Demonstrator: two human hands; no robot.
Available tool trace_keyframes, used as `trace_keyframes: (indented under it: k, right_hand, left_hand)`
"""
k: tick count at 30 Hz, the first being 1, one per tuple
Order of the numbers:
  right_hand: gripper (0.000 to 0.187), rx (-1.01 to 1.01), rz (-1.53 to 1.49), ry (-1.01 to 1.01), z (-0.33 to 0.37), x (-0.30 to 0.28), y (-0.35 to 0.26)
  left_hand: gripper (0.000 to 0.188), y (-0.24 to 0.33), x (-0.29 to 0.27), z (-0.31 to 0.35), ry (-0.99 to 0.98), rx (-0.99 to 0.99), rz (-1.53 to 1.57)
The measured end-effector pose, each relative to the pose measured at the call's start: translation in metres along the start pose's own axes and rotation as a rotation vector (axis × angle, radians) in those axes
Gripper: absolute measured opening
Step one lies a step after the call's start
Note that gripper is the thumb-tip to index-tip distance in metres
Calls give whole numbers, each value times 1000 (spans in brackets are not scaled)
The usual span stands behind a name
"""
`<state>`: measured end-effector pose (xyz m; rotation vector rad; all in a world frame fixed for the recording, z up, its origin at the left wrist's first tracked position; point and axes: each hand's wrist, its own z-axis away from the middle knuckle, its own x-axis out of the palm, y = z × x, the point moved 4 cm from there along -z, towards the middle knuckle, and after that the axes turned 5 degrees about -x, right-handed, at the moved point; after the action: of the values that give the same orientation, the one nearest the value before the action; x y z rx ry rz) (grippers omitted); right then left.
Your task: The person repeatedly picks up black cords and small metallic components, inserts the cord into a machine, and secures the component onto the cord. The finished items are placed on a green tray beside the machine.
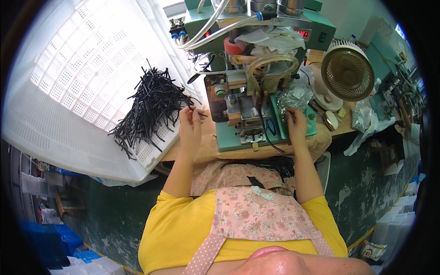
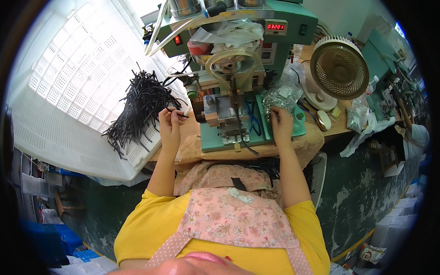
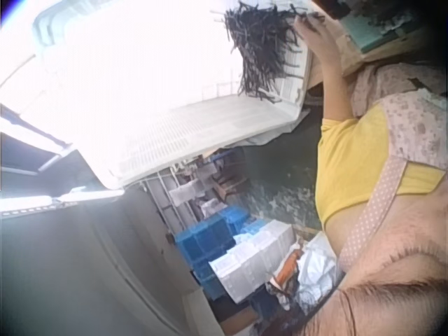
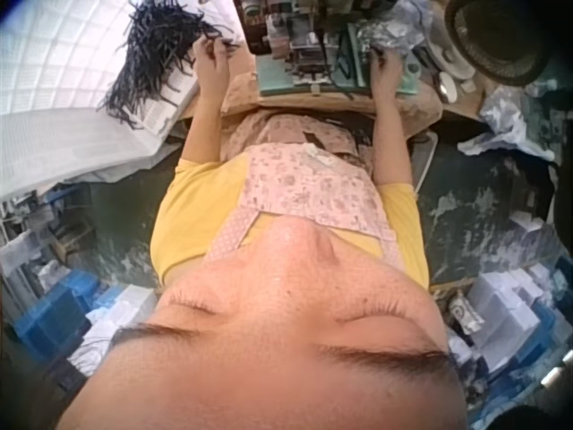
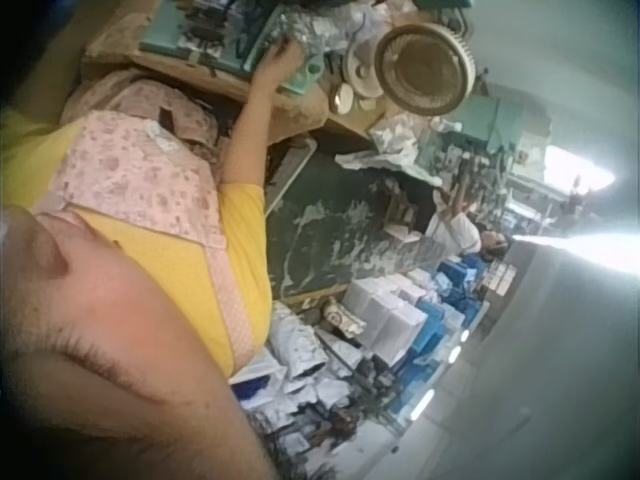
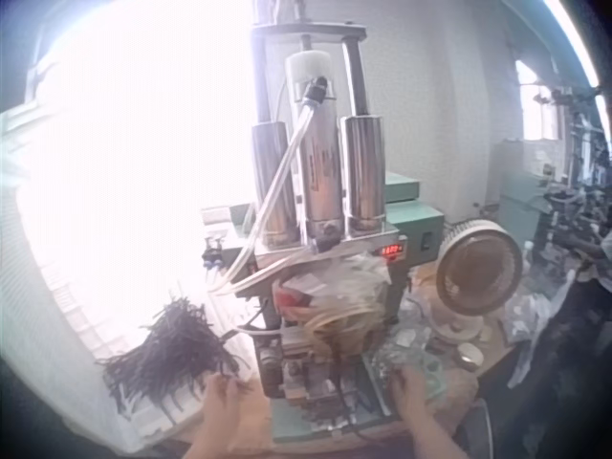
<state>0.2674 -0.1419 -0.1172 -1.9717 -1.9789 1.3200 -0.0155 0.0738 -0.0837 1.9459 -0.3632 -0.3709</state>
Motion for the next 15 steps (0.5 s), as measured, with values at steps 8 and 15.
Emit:
trace_keyframes:
  k: [8, 15]
  right_hand:
    - [14, -111, -258, -67, -27, -6, -95]
    - [20, 47, -377, -111, -25, 7, -112]
  left_hand:
    - [30, 20, 29, -9, -40, 135, 23]
    - [21, 78, 42, 16, -10, 609, -241]
